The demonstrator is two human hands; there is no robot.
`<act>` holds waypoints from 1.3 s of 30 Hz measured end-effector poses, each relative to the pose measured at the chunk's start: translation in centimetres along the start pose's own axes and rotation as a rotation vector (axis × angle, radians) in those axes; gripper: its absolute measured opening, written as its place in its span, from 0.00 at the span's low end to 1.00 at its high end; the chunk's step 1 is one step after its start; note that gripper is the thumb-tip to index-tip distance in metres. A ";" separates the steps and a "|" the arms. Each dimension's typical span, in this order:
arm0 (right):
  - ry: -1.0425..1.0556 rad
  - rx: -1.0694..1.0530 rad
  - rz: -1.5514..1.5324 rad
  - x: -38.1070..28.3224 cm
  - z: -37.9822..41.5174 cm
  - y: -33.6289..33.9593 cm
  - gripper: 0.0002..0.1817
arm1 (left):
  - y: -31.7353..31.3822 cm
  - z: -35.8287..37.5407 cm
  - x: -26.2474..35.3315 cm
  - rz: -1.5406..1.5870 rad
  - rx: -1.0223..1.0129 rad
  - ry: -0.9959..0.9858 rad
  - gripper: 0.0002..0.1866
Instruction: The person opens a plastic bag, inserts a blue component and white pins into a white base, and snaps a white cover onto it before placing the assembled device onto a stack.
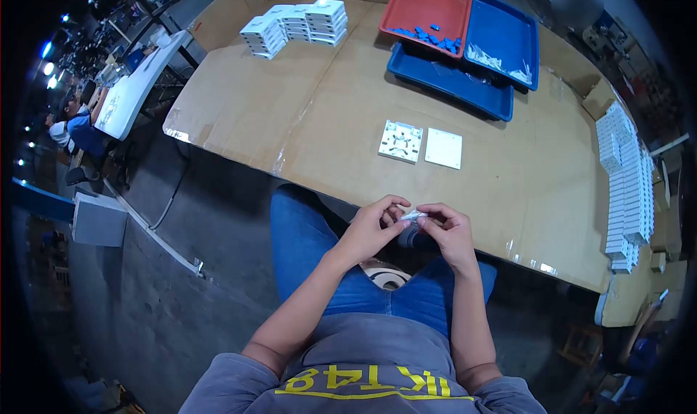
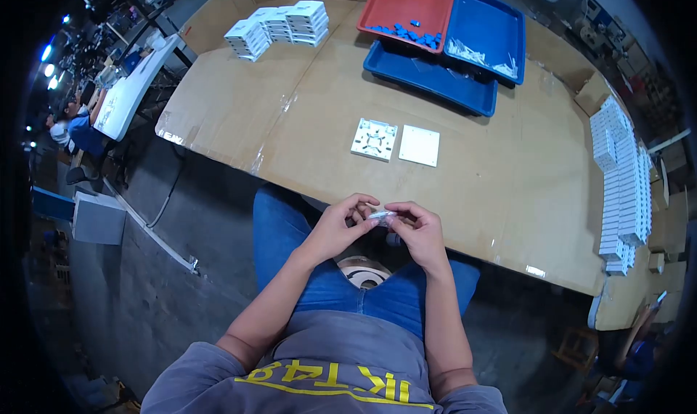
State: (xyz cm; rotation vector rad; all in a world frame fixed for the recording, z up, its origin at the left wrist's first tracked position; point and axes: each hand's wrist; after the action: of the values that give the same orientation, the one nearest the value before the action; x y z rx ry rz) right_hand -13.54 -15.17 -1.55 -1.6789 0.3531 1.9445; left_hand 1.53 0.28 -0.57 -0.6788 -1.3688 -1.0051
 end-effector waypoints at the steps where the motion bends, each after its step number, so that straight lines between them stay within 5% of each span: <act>1: 0.010 0.016 0.021 0.3 -0.2 0.2 0.13 | 0.3 -0.3 -0.3 0.001 -0.013 -0.045 0.17; 11: 0.307 0.260 0.410 -1.8 -9.0 -0.6 0.11 | 6.6 -10.5 1.5 -0.543 0.154 -0.550 0.10; 16: 0.496 0.308 0.618 -1.8 -13.3 -1.0 0.09 | 8.3 -14.7 0.7 -0.647 0.134 -0.599 0.09; 20: 0.455 0.343 0.761 -0.8 -14.3 -0.6 0.09 | 8.6 -16.3 -0.4 -0.768 0.087 -0.625 0.09; 30: 0.368 0.162 0.968 -2.2 -14.9 -0.1 0.07 | 9.1 -15.6 -0.6 -0.834 0.010 -0.564 0.07; 33: 0.602 0.154 1.059 -2.4 -14.6 0.1 0.07 | 9.4 -15.3 -0.8 -0.825 0.006 -0.607 0.08; 39: 0.572 0.057 1.227 -3.4 -14.5 -0.3 0.06 | 9.3 -14.4 -1.2 -0.728 -0.050 -0.651 0.14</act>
State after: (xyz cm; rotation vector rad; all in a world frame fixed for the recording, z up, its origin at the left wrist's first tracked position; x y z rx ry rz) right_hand -1.08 -23.36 -0.99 -2.1819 2.0037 2.0080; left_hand 16.56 -7.91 -2.02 -0.5693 -2.2621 -1.4577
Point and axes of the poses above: each hand's wrist, its own z-axis away from the middle knuckle, its own y-axis out of the back of the hand, x = y × z, and after that the axes turned 1 degree about -y, right-handed
